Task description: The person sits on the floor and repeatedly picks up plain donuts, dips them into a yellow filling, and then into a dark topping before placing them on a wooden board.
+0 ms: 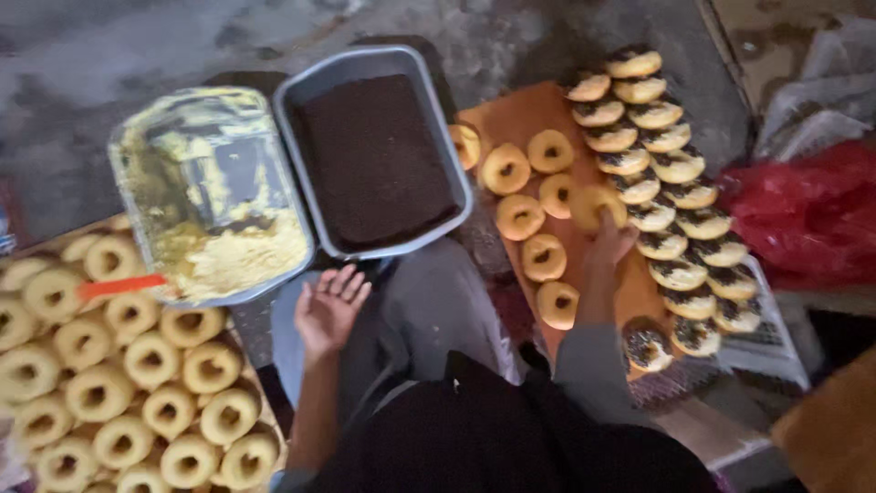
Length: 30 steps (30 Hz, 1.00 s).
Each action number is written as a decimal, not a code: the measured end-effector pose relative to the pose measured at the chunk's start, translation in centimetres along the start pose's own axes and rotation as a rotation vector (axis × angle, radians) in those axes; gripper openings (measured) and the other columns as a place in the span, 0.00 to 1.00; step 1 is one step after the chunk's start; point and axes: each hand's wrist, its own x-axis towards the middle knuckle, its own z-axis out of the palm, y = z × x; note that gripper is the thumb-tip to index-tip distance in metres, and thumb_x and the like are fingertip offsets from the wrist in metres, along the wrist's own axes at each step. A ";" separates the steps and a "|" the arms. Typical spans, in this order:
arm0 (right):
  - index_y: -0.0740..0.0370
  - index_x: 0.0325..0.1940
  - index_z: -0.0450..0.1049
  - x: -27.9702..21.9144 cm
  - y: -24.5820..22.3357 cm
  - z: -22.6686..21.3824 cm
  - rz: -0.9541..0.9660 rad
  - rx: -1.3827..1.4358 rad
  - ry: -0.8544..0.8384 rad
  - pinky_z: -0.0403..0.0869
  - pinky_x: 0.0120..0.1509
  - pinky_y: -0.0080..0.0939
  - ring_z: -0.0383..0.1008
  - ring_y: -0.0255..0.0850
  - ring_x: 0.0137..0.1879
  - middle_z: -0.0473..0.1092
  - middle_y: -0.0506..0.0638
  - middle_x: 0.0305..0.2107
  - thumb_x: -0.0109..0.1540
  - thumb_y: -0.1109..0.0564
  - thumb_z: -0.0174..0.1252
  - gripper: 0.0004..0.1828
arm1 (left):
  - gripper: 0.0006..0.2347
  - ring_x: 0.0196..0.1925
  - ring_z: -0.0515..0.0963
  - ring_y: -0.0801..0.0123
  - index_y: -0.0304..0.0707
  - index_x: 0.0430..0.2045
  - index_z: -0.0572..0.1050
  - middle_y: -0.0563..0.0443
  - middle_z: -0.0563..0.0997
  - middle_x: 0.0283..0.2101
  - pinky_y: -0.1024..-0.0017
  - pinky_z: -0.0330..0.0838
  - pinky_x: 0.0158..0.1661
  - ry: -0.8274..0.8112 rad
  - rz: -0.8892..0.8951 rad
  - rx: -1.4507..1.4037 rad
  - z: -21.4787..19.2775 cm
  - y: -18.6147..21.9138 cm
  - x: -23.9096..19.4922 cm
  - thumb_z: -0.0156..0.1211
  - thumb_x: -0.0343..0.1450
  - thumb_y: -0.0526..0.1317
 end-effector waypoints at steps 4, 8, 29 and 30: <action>0.68 0.58 0.69 0.5 -4.3 5.4 0.014 -0.004 -0.035 0.74 0.47 0.43 0.73 0.42 0.46 0.72 0.56 0.46 0.55 0.47 0.75 0.36 | 0.21 0.71 0.67 0.40 0.39 0.54 0.74 0.32 0.70 0.67 0.41 0.53 0.71 -0.050 0.058 -0.012 4.2 -3.3 -0.7 0.48 0.76 0.55; 0.67 0.61 0.67 -5.4 -9.4 8.6 -0.132 0.130 -0.271 0.74 0.52 0.44 0.73 0.41 0.50 0.72 0.54 0.49 0.59 0.51 0.69 0.31 | 0.21 0.70 0.69 0.45 0.39 0.59 0.68 0.34 0.69 0.68 0.45 0.61 0.68 -0.061 0.068 0.166 6.0 -5.1 -1.1 0.51 0.77 0.53; 0.61 0.58 0.69 -42.0 -21.9 4.8 -1.181 0.251 -1.050 0.70 0.68 0.45 0.70 0.47 0.61 0.72 0.53 0.52 0.56 0.60 0.69 0.28 | 0.28 0.75 0.63 0.58 0.46 0.66 0.64 0.46 0.67 0.72 0.38 0.56 0.68 0.048 0.474 -0.114 9.7 3.2 -11.1 0.43 0.77 0.62; 0.60 0.56 0.70 -43.7 -21.5 5.0 -1.385 0.156 -1.013 0.69 0.68 0.47 0.70 0.50 0.62 0.72 0.53 0.51 0.53 0.60 0.72 0.29 | 0.28 0.75 0.61 0.58 0.48 0.66 0.65 0.45 0.66 0.74 0.39 0.54 0.68 0.061 0.475 -0.144 10.1 3.5 -11.7 0.41 0.77 0.64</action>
